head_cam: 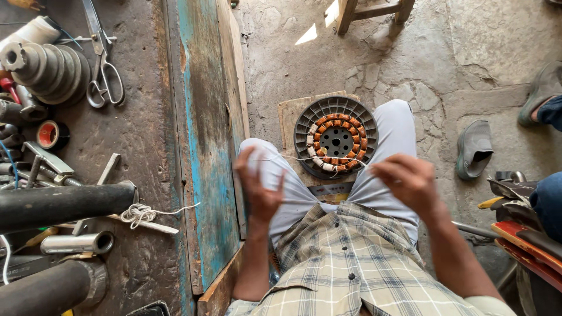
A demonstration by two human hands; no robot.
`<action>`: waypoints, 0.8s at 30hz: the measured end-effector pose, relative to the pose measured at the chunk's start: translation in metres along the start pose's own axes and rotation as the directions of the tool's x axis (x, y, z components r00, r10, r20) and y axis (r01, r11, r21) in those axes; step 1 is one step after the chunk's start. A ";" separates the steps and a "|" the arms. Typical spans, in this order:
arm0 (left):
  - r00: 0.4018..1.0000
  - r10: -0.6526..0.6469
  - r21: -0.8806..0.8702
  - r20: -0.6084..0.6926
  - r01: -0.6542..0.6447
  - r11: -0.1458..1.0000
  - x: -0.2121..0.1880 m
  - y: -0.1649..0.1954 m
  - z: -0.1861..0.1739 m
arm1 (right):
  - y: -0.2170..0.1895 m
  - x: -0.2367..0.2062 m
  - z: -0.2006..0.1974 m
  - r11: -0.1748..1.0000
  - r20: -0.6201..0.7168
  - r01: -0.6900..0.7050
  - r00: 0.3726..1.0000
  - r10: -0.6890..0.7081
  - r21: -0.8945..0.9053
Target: The person sits on the floor and winds white thread around the copper windings of a motor stator resting on their lap. They repeatedly pull the thread taut and wrap it around the coils to secure them.
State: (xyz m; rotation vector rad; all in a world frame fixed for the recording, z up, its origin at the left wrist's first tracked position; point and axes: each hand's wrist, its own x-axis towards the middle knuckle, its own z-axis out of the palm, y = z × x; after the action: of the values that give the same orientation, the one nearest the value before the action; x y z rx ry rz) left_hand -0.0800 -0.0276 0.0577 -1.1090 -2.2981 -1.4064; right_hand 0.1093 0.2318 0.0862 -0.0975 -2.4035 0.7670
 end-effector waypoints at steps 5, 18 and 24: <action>0.810 0.373 -0.290 0.452 -0.262 0.921 -0.010 0.020 0.030 | -0.030 0.016 0.039 0.929 0.087 0.319 0.937 -0.339 0.187; 0.990 0.126 0.052 0.070 -0.129 0.990 0.000 -0.017 0.004 | -0.011 0.006 0.013 0.985 0.065 0.026 0.997 -0.038 0.170; 0.810 0.338 -0.357 0.478 -0.172 0.918 -0.008 0.012 0.031 | -0.036 0.021 0.036 0.949 0.096 0.169 0.975 -0.201 0.267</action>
State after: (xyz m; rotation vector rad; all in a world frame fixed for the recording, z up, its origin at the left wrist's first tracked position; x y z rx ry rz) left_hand -0.0602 -0.0026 0.0453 -2.0557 -2.1655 -1.5071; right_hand 0.0755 0.1894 0.0936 0.2845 -2.3599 1.0114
